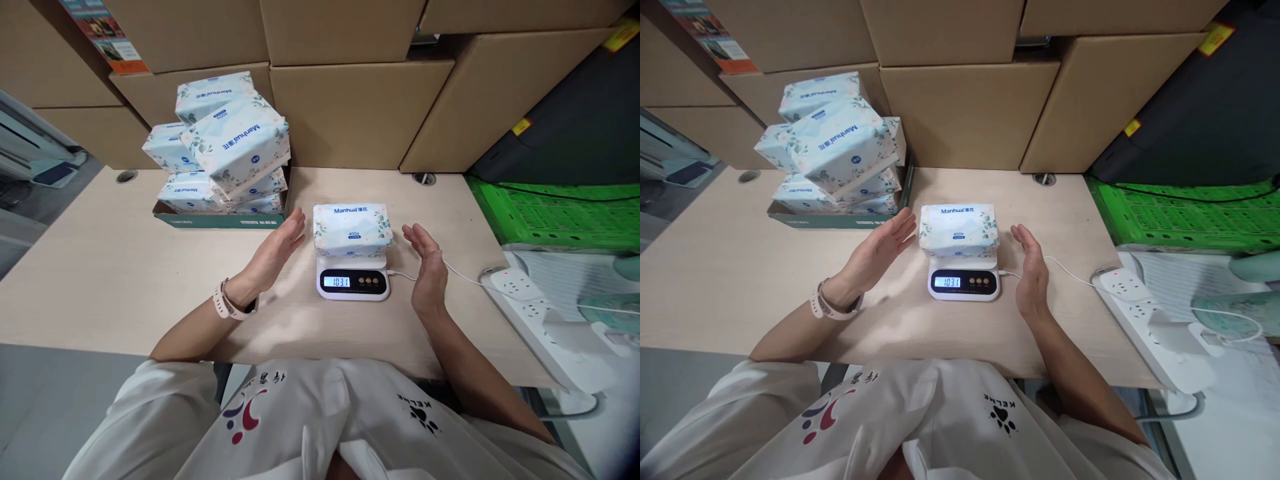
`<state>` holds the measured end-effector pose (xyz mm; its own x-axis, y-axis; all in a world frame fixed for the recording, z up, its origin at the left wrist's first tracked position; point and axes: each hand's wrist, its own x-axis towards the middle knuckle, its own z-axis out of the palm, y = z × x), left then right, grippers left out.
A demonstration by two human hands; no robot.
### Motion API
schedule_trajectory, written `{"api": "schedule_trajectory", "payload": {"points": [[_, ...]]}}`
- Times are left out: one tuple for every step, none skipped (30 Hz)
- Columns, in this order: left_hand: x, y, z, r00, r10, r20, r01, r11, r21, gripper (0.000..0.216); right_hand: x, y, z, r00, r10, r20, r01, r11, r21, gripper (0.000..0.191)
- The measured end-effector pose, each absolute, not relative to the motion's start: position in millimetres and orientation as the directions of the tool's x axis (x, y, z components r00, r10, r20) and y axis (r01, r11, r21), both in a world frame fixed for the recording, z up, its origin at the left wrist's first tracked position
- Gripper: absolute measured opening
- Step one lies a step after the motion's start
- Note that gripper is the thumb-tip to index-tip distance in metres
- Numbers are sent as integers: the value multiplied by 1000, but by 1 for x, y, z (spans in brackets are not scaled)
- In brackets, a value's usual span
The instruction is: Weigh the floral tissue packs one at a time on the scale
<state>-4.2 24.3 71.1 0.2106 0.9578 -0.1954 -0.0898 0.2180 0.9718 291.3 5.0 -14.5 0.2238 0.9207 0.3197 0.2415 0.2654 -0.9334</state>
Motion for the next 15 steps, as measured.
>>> {"api": "schedule_trajectory", "payload": {"points": [[-4, 24, 71, 212, 958, -193, -88, 215, 973, 86, 291, 5, -15, 223, 921, 320, 242, 266, -933, 68], [-4, 24, 71, 213, 958, -190, -87, 212, 973, 86, 291, 5, -15, 222, 921, 321, 243, 266, -933, 68], [-4, 24, 71, 215, 958, -188, -88, 211, 974, 86, 292, 5, -15, 220, 921, 322, 247, 267, -932, 68], [-4, 24, 70, 217, 958, -187, -90, 210, 974, 86, 292, 5, -15, 218, 920, 324, 252, 268, -930, 68], [-4, 24, 70, 220, 958, -186, -91, 210, 973, 86, 292, 5, -14, 216, 920, 327, 258, 269, -928, 68], [-4, 24, 70, 223, 957, -187, -91, 211, 973, 85, 292, 4, -14, 213, 920, 328, 264, 269, -926, 68], [-4, 24, 70, 226, 956, -189, -91, 213, 973, 84, 292, 4, -14, 210, 921, 329, 269, 269, -925, 69], [-4, 24, 70, 229, 954, -192, -90, 217, 972, 84, 292, 4, -14, 207, 922, 327, 271, 267, -925, 69], [-4, 24, 70, 230, 953, -195, -91, 221, 971, 84, 291, 4, -14, 204, 924, 324, 271, 265, -926, 68], [-4, 23, 71, 230, 953, -199, -93, 225, 970, 85, 291, 4, -14, 203, 925, 321, 270, 262, -927, 68], [-4, 23, 71, 229, 952, -202, -96, 229, 969, 86, 291, 4, -13, 202, 926, 320, 268, 262, -927, 68], [-4, 23, 71, 227, 952, -205, -99, 232, 968, 87, 291, 4, -13, 201, 926, 321, 266, 264, -927, 68], [-4, 23, 71, 226, 952, -206, -101, 233, 967, 87, 291, 4, -13, 201, 925, 322, 263, 266, -928, 68], [-4, 23, 71, 227, 952, -205, -102, 232, 967, 87, 291, 4, -13, 202, 925, 321, 261, 266, -928, 68], [-4, 23, 71, 229, 952, -204, -101, 232, 967, 86, 291, 3, -13, 203, 926, 320, 257, 265, -929, 68]]}}
